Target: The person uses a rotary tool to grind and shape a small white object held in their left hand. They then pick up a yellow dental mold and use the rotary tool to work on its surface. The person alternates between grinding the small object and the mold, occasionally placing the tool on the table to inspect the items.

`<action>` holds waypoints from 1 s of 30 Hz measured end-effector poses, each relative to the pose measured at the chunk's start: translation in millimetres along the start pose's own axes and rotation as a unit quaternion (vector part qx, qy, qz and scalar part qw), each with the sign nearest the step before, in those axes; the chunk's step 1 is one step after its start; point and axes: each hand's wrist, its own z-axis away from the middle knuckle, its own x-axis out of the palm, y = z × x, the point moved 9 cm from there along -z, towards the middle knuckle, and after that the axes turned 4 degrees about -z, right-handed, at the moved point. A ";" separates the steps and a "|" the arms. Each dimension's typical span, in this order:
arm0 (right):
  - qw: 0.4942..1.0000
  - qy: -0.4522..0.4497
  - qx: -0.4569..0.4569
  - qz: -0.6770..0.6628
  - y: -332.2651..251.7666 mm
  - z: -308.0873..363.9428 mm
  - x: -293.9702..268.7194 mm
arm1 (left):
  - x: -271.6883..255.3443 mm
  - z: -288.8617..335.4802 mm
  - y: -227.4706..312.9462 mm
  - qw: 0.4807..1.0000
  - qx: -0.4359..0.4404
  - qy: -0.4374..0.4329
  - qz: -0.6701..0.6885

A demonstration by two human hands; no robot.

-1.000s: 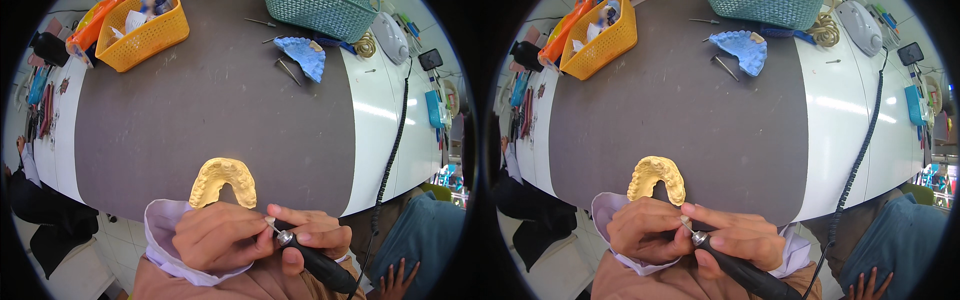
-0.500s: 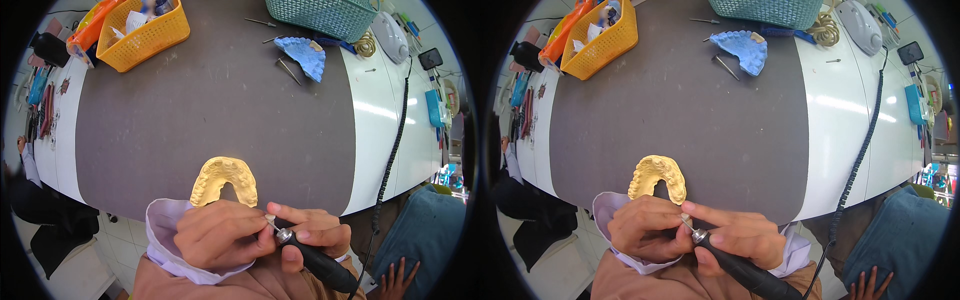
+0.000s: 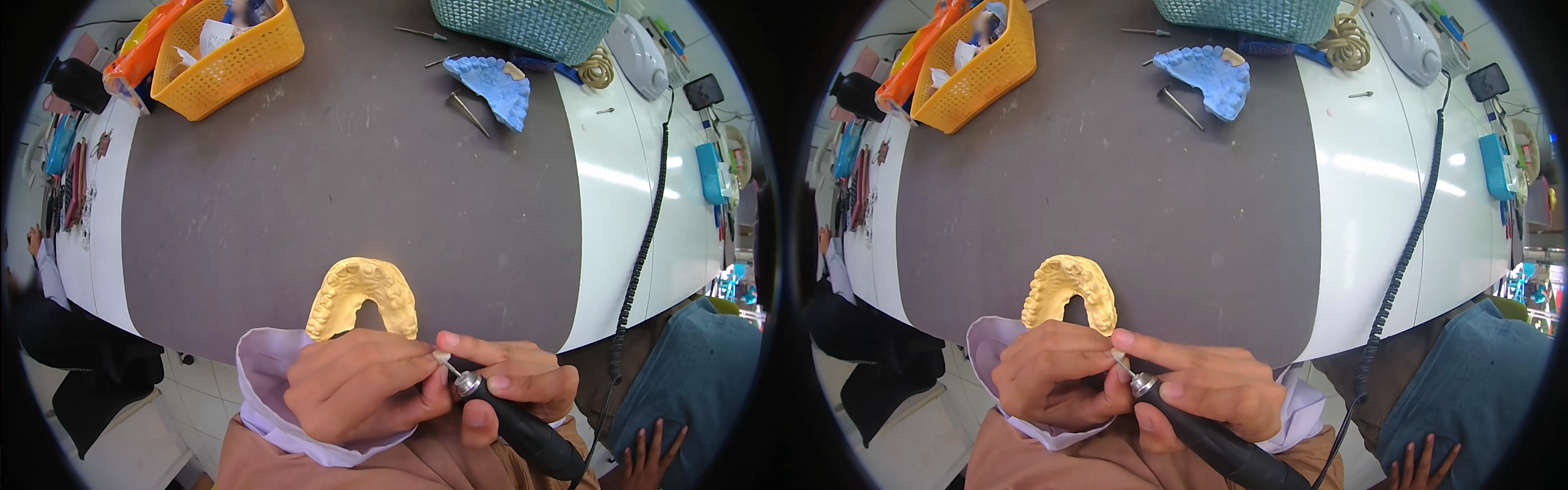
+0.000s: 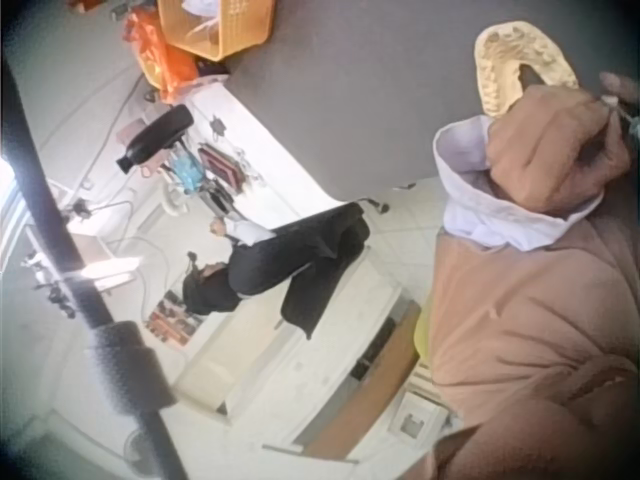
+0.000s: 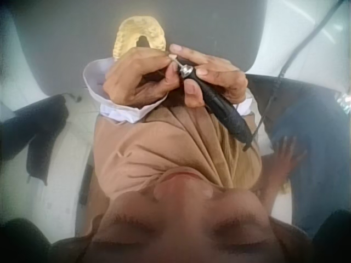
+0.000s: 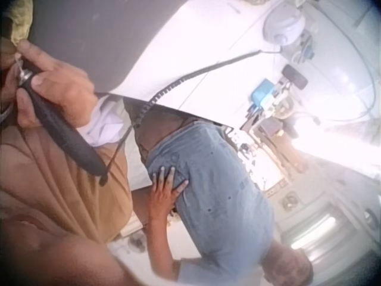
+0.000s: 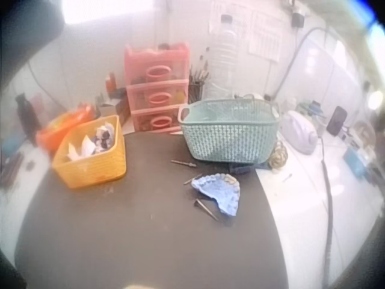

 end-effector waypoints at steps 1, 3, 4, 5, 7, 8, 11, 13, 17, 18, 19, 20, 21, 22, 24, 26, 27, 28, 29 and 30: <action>1.000 0.007 0.000 0.020 -6.6 0.5 0.0 | 0.8 -2.1 1.7 1.000 -0.012 0.002 0.017; 1.000 -0.002 0.012 0.015 -7.7 1.2 -1.2 | 2.4 -3.4 4.3 1.000 -0.008 0.003 0.013; 1.000 -0.006 0.018 0.013 -8.2 2.3 -1.7 | 3.4 -4.1 6.1 1.000 0.012 -0.002 0.011; 1.000 0.023 0.000 -0.021 -7.6 3.5 -8.1 | 2.9 -4.8 7.0 0.999 0.032 -0.005 0.005; 0.993 0.082 -0.002 -0.082 -3.8 8.2 -19.3 | 1.7 -5.0 5.5 0.999 0.029 -0.016 0.005; 0.987 0.114 0.015 -0.111 -3.2 10.9 -24.2 | 0.6 -4.4 5.4 0.999 0.028 -0.021 0.004; 0.967 0.164 0.040 -0.191 -1.3 13.0 -34.2 | 0.5 -6.8 4.3 0.997 0.017 -0.058 0.050; 0.958 0.171 0.048 -0.227 2.9 10.9 -37.0 | 2.0 -6.1 1.2 0.991 -0.017 -0.102 0.088; 0.955 0.200 0.064 -0.212 5.4 7.0 -38.6 | 1.8 0.5 5.0 0.985 0.002 -0.121 0.121; 0.956 0.200 0.066 -0.204 5.9 7.1 -38.9 | 0.8 -0.8 6.9 0.987 -0.009 -0.121 0.102; 0.957 0.201 0.069 -0.197 6.7 6.8 -39.1 | 0.1 -2.4 5.9 0.989 -0.019 -0.120 0.087; 0.959 0.202 0.058 -0.191 4.3 8.1 -39.8 | 1.5 -3.4 3.7 0.989 -0.029 -0.122 0.080; 0.960 0.202 0.047 -0.185 2.2 9.0 -40.3 | 3.0 -4.4 1.8 0.989 -0.038 -0.124 0.073; 0.962 0.203 0.037 -0.180 -0.2 9.7 -40.8 | 3.6 -3.9 1.4 0.988 -0.047 -0.123 0.076; 0.958 0.215 0.017 -0.190 2.5 12.7 -40.1 | 1.2 2.9 -1.3 0.988 -0.073 -0.115 0.066; 0.958 0.226 0.008 -0.176 0.3 13.3 -41.8 | -3.1 4.4 4.6 0.993 -0.041 -0.092 0.057; 0.960 0.218 0.016 -0.175 0.3 15.0 -42.8 | -4.2 5.3 7.0 0.995 -0.028 -0.083 0.055; 0.962 0.211 0.024 -0.175 0.2 17.8 -45.9 | -4.6 5.4 8.2 0.995 -0.018 -0.073 0.066; 0.963 0.199 0.030 -0.179 2.7 18.4 -46.7 | -5.9 4.6 8.5 0.996 -0.006 -0.062 0.071; 0.965 0.192 0.022 -0.178 3.0 18.3 -47.1 | -7.9 4.6 9.3 0.996 0.005 -0.050 0.077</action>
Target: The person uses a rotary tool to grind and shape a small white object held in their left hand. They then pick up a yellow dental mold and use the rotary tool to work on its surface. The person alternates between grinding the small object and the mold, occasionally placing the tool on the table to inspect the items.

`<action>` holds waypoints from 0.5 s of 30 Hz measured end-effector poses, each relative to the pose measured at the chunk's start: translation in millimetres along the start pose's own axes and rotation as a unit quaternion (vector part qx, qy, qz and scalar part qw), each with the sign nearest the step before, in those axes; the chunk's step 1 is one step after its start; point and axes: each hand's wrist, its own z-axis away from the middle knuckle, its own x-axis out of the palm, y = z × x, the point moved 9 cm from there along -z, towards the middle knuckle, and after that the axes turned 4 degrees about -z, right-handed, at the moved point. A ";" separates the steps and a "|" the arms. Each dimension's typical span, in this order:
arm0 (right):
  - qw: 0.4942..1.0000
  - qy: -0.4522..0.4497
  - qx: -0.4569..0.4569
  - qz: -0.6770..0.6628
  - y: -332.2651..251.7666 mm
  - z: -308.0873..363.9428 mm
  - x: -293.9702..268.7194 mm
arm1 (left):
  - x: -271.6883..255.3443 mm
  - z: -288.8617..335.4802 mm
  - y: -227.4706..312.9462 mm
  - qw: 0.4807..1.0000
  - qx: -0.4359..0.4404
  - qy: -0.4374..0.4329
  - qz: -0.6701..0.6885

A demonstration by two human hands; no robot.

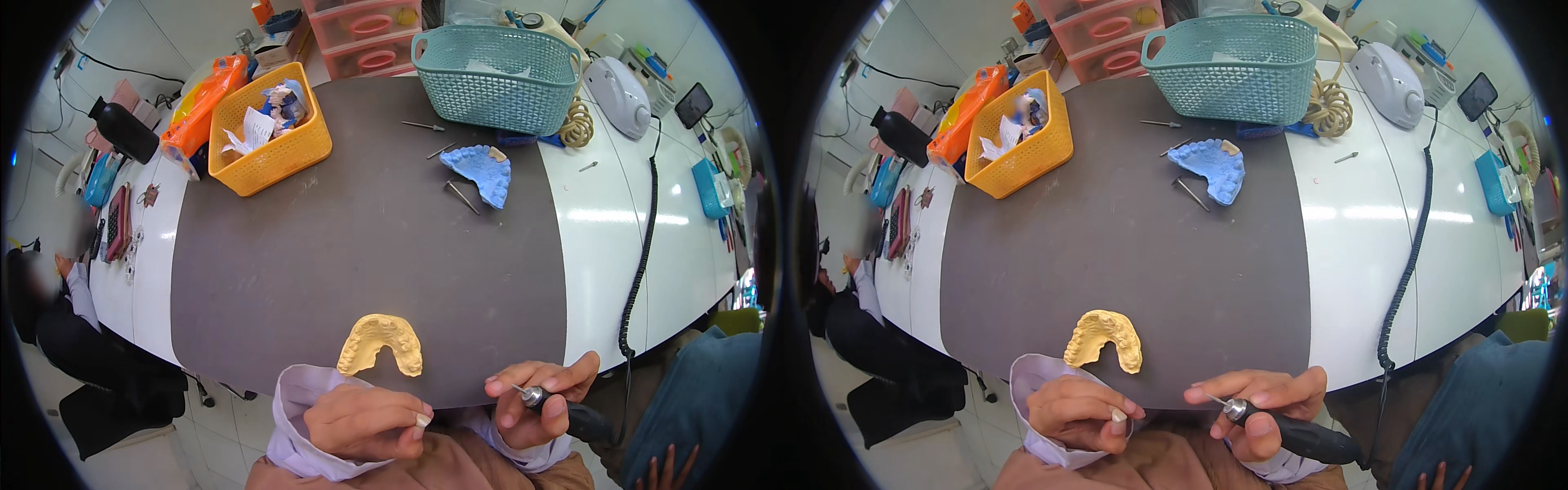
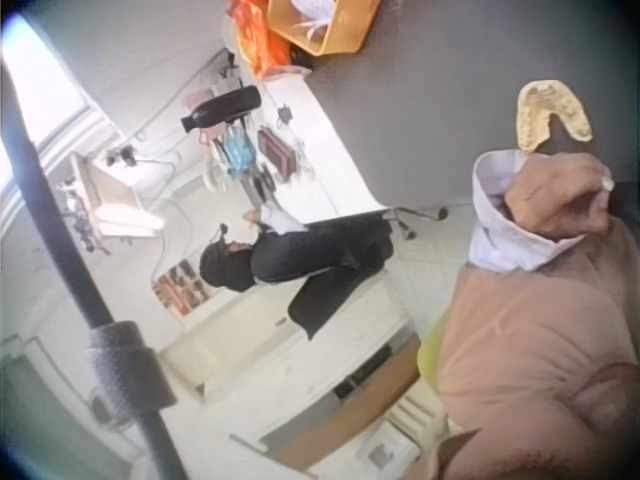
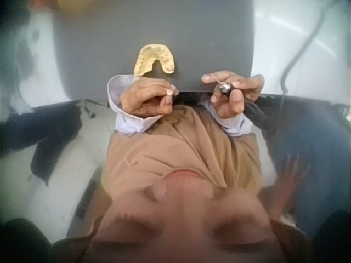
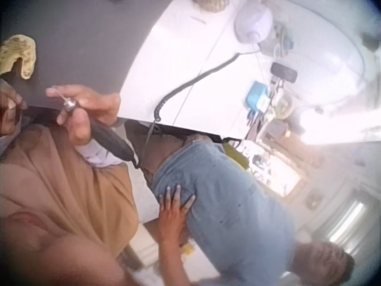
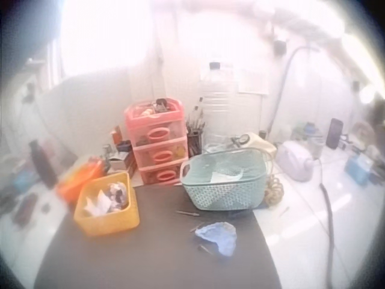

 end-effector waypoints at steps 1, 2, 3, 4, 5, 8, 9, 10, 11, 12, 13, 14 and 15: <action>1.000 -0.008 -0.008 0.001 0.3 -0.2 0.1 | -0.6 1.3 -0.8 1.000 -0.004 0.001 0.003; 1.000 -0.007 -0.011 0.009 0.4 0.1 0.0 | -1.4 3.1 -1.1 1.000 -0.007 0.002 0.005; 1.000 -0.007 -0.016 0.018 0.8 -0.2 0.1 | -2.3 4.8 -1.8 1.000 -0.010 0.004 0.008; 0.999 0.002 -0.015 0.032 -1.7 -0.2 2.8 | -4.4 4.0 3.2 1.000 0.006 -0.005 0.019; 0.998 0.014 -0.018 0.050 -2.4 0.1 2.0 | -4.6 2.4 2.7 0.999 0.025 -0.016 0.036; 0.994 0.046 -0.055 0.087 -4.0 2.2 1.6 | -15.6 9.0 -13.2 0.992 -0.022 -0.004 0.124; 0.993 0.050 -0.061 0.092 -3.1 2.6 2.4 | -22.7 11.8 -17.5 0.987 -0.055 0.010 0.154; 0.992 0.055 -0.067 0.097 -3.6 3.2 1.7 | -31.4 13.7 -19.6 0.970 -0.105 0.068 0.210; 0.991 0.060 -0.073 0.098 -5.2 4.2 2.9 | -39.1 20.7 -23.1 0.952 -0.114 0.115 0.259; 0.988 0.091 -0.071 0.106 -6.0 5.7 2.1 | -47.5 21.4 -24.1 0.941 -0.114 0.129 0.293; 0.985 0.097 -0.074 0.123 -7.0 7.2 2.3 | -54.2 23.3 -27.9 0.926 -0.115 0.143 0.331; 0.982 0.102 -0.076 0.140 -7.7 8.1 1.2 | -60.1 25.1 -29.8 0.917 -0.102 0.154 0.354; 0.978 0.108 -0.078 0.157 -7.2 9.3 -0.5 | -64.4 27.1 -32.4 0.907 -0.089 0.165 0.377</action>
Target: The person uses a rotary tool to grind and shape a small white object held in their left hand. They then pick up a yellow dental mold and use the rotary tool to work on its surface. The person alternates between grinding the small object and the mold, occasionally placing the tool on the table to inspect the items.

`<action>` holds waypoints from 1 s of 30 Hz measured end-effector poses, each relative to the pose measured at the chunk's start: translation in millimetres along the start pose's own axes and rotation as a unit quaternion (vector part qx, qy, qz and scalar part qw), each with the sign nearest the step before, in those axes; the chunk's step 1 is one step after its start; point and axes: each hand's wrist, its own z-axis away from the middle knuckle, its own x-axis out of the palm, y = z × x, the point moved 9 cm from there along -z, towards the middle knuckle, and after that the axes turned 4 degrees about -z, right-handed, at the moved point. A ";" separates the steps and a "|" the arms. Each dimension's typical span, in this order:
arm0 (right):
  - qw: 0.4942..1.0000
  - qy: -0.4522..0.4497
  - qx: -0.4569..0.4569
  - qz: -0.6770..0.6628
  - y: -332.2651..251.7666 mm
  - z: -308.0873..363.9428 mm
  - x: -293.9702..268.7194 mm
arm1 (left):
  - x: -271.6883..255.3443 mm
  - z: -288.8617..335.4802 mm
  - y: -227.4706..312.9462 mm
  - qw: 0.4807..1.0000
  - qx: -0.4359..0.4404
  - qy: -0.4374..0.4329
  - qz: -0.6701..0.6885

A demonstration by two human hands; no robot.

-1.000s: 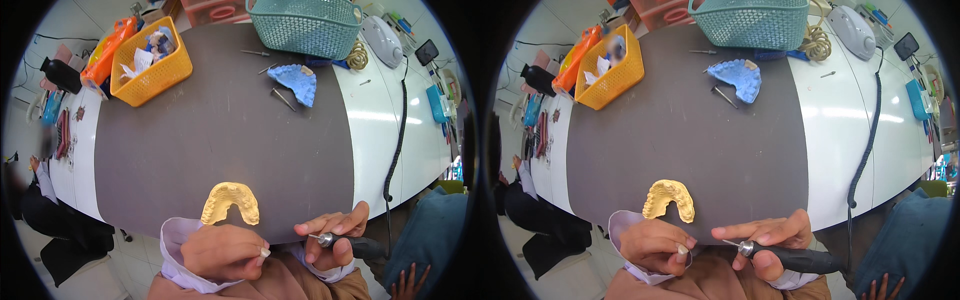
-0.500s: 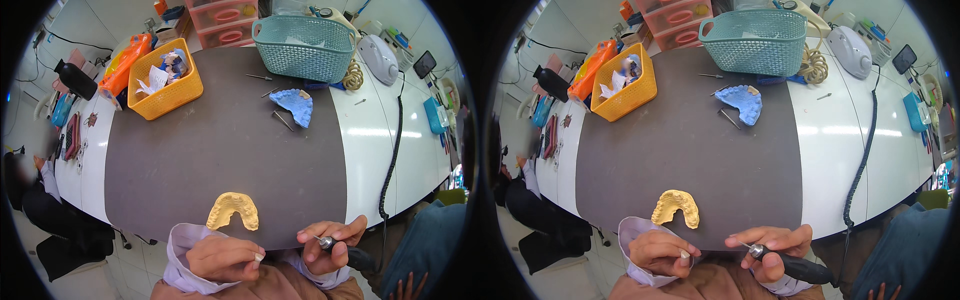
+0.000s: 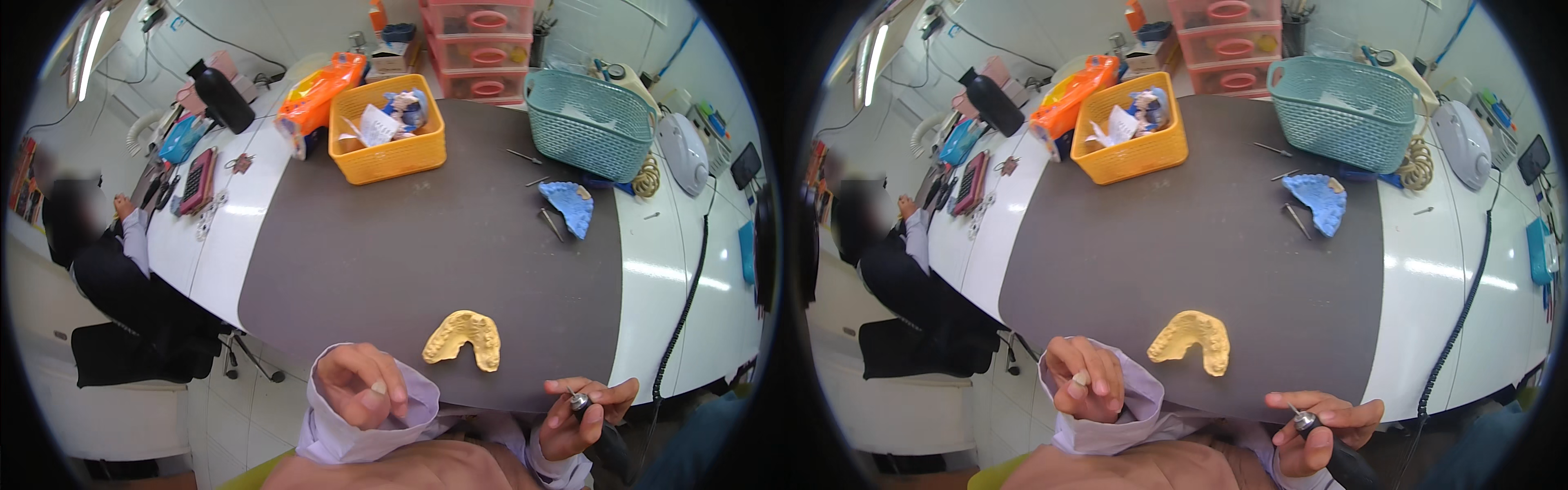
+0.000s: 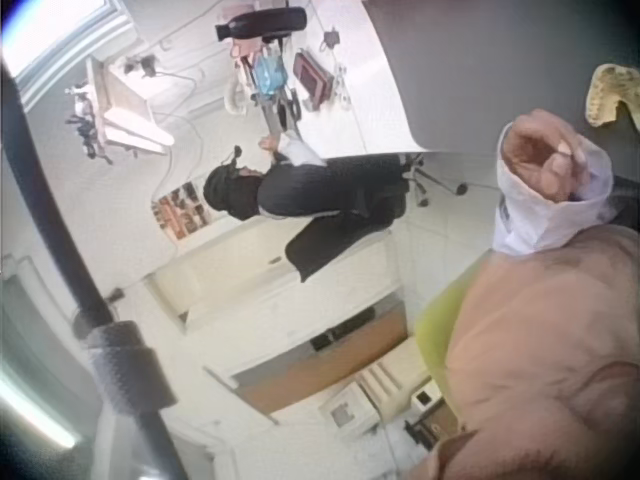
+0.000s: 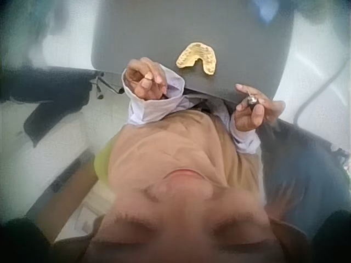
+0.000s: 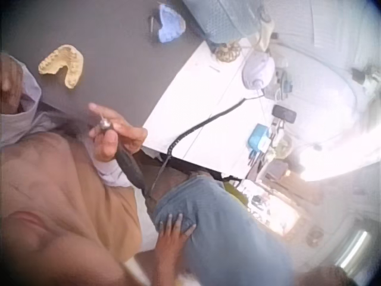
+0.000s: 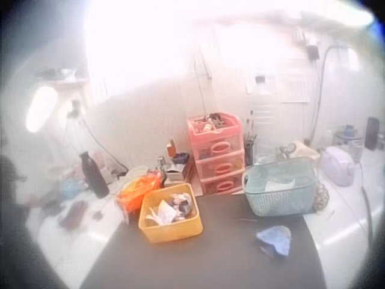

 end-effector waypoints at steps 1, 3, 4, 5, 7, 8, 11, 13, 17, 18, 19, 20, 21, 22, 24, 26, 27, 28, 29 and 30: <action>1.000 0.006 0.005 0.022 2.1 2.3 -3.0 | -5.5 1.4 -1.7 0.999 0.008 0.002 0.035; 1.000 -0.001 0.019 0.019 1.1 1.1 0.4 | -6.1 3.4 3.6 0.998 0.009 -0.014 0.064; 0.999 -0.003 0.026 0.018 0.7 0.8 2.6 | -5.7 4.1 6.2 0.997 0.009 -0.023 0.078; 0.999 -0.006 0.031 0.026 2.0 0.8 1.9 | -6.6 5.5 4.9 0.994 0.024 -0.026 0.107; 0.998 -0.009 0.039 0.042 4.6 1.3 1.6 | -7.5 4.3 4.0 0.986 0.034 -0.053 0.153; 0.998 -0.006 0.038 0.047 3.1 1.4 1.1 | -6.7 4.1 4.1 0.981 0.036 -0.064 0.178; 0.998 0.005 0.028 0.064 -0.7 0.1 1.0 | -3.0 4.6 5.9 0.977 0.042 -0.095 0.186; 0.997 0.012 0.012 0.073 -1.5 0.2 0.8 | -4.9 8.2 5.6 0.978 0.046 -0.097 0.177; 0.994 -0.074 -0.001 -0.085 -6.5 8.6 23.4 | -4.5 31.0 36.2 0.999 0.036 -0.018 0.000; 0.992 -0.092 -0.034 -0.074 -14.0 11.0 35.9 | -1.3 27.4 18.7 0.998 -0.007 -0.042 -0.055; 0.990 -0.113 -0.064 -0.061 -18.2 15.5 47.9 | 0.7 24.9 3.5 0.990 -0.048 -0.067 -0.112; 0.986 -0.131 -0.058 -0.086 -20.0 20.6 57.2 | 6.6 28.0 3.4 0.974 -0.081 -0.081 -0.193; 0.973 -0.199 -0.011 -0.114 -17.7 25.2 68.3 | 8.9 34.9 -3.6 0.957 -0.144 -0.091 -0.234; 0.949 -0.284 -0.019 -0.134 -24.7 28.2 86.6 | 17.2 41.9 -2.1 0.940 -0.148 -0.126 -0.280; 0.894 -0.400 -0.004 -0.201 -42.8 31.7 111.9 | 30.5 47.7 5.1 0.931 -0.145 -0.135 -0.305; 0.917 -0.371 0.054 -0.137 -22.3 40.4 111.4 | 22.4 49.2 4.4 0.938 -0.132 -0.106 -0.304; 0.911 -0.382 0.061 -0.141 -21.6 41.5 110.3 | 22.3 48.9 6.9 0.939 -0.125 -0.096 -0.305; 0.905 -0.394 0.069 -0.146 -19.5 42.1 109.2 | 22.8 49.3 7.6 0.942 -0.122 -0.091 -0.298; 0.898 -0.406 0.078 -0.151 -17.8 43.6 108.6 | 23.1 49.8 8.4 0.945 -0.119 -0.085 -0.291; 0.900 -0.402 0.076 -0.150 -15.7 44.7 108.3 | 21.1 50.8 9.4 0.947 -0.120 -0.076 -0.289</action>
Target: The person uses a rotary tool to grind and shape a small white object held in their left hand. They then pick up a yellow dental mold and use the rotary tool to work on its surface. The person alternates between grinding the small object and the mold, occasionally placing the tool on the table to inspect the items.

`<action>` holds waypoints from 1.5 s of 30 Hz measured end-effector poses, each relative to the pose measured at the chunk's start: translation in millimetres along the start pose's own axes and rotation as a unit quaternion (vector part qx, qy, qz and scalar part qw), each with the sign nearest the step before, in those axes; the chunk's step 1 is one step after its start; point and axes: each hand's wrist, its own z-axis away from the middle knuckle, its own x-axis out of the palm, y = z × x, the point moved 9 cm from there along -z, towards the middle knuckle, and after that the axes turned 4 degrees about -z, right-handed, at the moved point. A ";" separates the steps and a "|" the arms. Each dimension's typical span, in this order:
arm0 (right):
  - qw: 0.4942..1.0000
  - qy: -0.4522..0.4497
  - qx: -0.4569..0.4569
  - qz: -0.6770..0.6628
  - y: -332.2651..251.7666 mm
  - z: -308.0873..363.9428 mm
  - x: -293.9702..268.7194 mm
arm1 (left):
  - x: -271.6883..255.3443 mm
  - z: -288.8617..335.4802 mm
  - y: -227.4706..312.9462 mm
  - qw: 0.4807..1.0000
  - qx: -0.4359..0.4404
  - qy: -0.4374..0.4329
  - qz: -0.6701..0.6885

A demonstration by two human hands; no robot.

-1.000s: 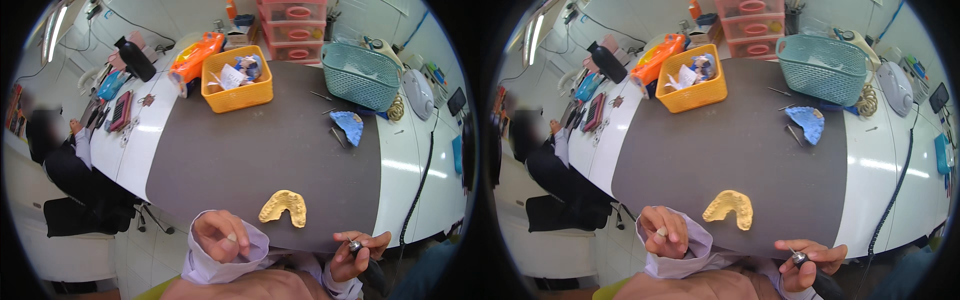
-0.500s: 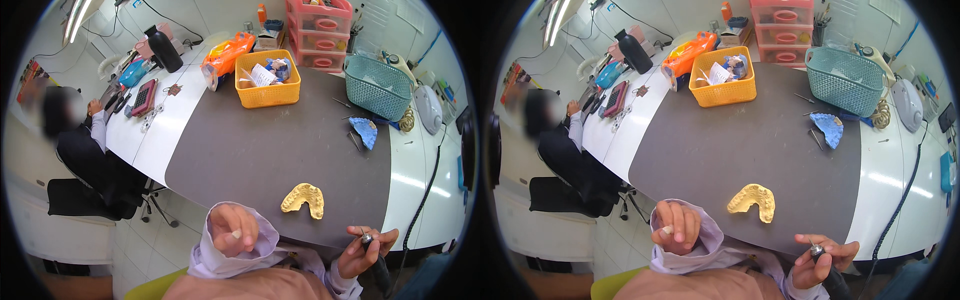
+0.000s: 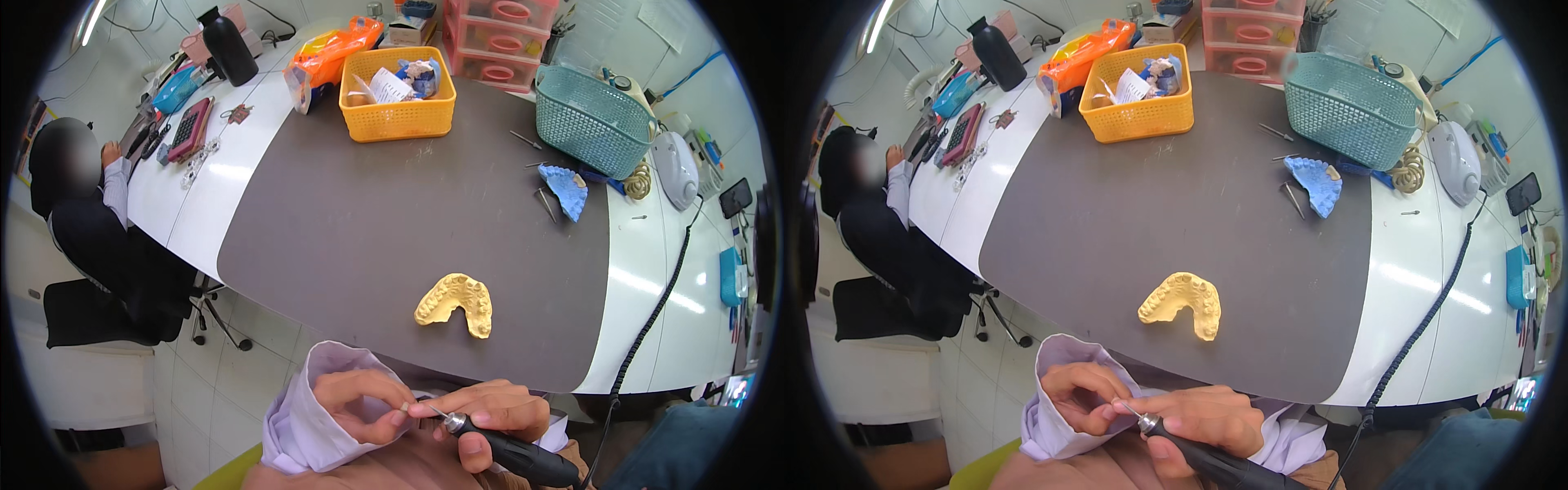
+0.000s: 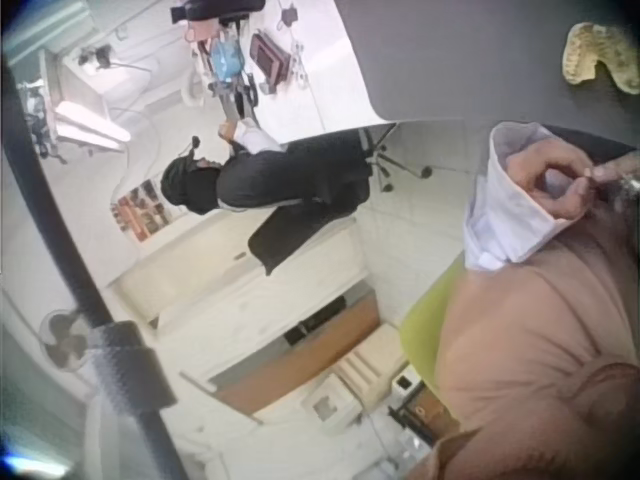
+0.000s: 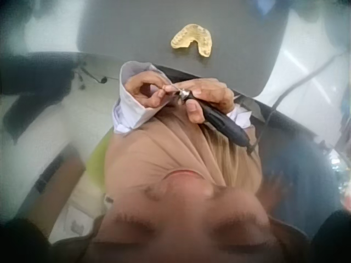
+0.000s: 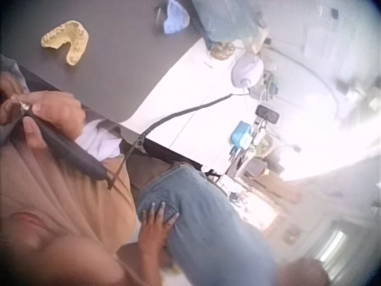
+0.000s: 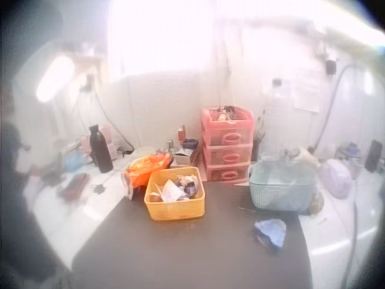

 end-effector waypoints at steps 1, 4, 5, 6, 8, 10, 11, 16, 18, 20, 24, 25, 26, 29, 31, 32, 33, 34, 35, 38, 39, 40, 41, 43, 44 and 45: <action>1.000 0.003 -0.002 0.001 2.3 0.8 1.2 | -2.7 2.2 -0.4 1.000 0.006 0.015 -0.009; 0.999 -0.023 -0.022 0.024 10.6 0.4 2.6 | -7.0 3.0 -2.4 0.998 0.017 0.053 -0.023; 0.999 -0.038 -0.022 0.022 10.8 -4.1 4.2 | -10.1 5.3 -2.1 0.998 0.008 0.064 -0.014; 0.998 -0.054 -0.022 0.020 10.8 -6.1 7.9 | -12.4 9.7 -1.6 0.997 0.002 0.077 -0.004; 0.999 -0.035 -0.021 0.028 12.0 -4.6 13.3 | -17.2 18.1 -0.7 0.995 -0.008 0.101 0.016; 0.998 -0.057 -0.018 0.023 14.8 -7.2 19.9 | -21.3 21.9 3.6 0.993 -0.015 0.116 0.020; 0.996 -0.081 -0.013 0.019 17.0 -8.1 22.9 | -22.3 22.4 3.5 0.992 -0.019 0.119 0.025; 0.993 -0.019 -0.115 0.007 16.1 -5.7 25.7 | -28.9 32.7 2.7 0.987 -0.025 0.154 0.027; 0.992 -0.025 -0.121 0.007 17.0 -5.9 29.1 | -31.2 37.1 2.7 0.985 -0.035 0.166 0.028; 0.991 -0.029 -0.127 0.005 17.1 -5.8 31.7 | -32.9 41.0 2.3 0.983 -0.042 0.176 0.033; 0.990 -0.038 -0.139 -0.002 15.4 -6.7 34.9 | -34.1 42.9 5.8 0.987 -0.013 0.162 0.012; 0.989 -0.039 -0.145 -0.003 14.9 -6.8 35.7 | -34.4 42.3 5.4 0.988 -0.008 0.157 -0.002; 0.988 -0.040 -0.152 -0.007 14.5 -6.6 36.5 | -35.2 42.4 4.9 0.988 -0.003 0.153 -0.018; 0.989 -0.101 -0.105 0.007 15.0 -5.7 39.1 | -35.4 39.8 9.5 0.988 0.105 0.109 -0.040; 0.989 -0.092 -0.117 0.001 12.4 -8.1 32.3 | -36.6 41.0 12.2 0.985 0.125 0.115 -0.039; 0.989 -0.088 -0.118 -0.004 13.0 -8.3 30.3 | -37.5 43.2 12.5 0.983 0.131 0.120 -0.037; 0.994 -0.080 -0.067 -0.031 15.6 -12.0 29.4 | -37.9 44.3 14.6 0.980 0.146 0.120 -0.062; 0.995 -0.086 -0.034 -0.045 17.1 -14.1 29.9 | -38.7 44.3 17.0 0.976 0.160 0.120 -0.086; 0.994 -0.092 0.003 -0.053 20.5 -14.9 29.1 | -38.7 44.4 17.3 0.972 0.174 0.119 -0.105; 0.989 -0.119 0.038 -0.078 29.3 -14.3 28.3 | -34.4 41.4 19.5 0.966 0.206 0.113 -0.105; 0.986 -0.127 0.028 -0.101 31.3 -12.7 27.8 | -33.1 40.4 17.9 0.968 0.207 0.108 -0.095; 0.983 -0.135 0.017 -0.124 30.9 -10.9 27.7 | -31.8 39.8 16.4 0.969 0.208 0.102 -0.084; 0.983 -0.134 0.026 -0.124 32.8 -9.9 26.5 | -30.8 38.7 14.8 0.970 0.208 0.097 -0.075; 0.982 -0.132 0.044 -0.127 35.8 -7.6 24.9 | -29.7 36.6 12.2 0.972 0.207 0.093 -0.054; 0.981 -0.133 0.043 -0.136 35.9 -7.6 23.9 | -28.9 34.3 10.8 0.973 0.207 0.089 -0.043; 0.979 -0.134 0.042 -0.145 36.2 -8.4 22.9 | -27.6 31.9 11.1 0.973 0.211 0.085 -0.038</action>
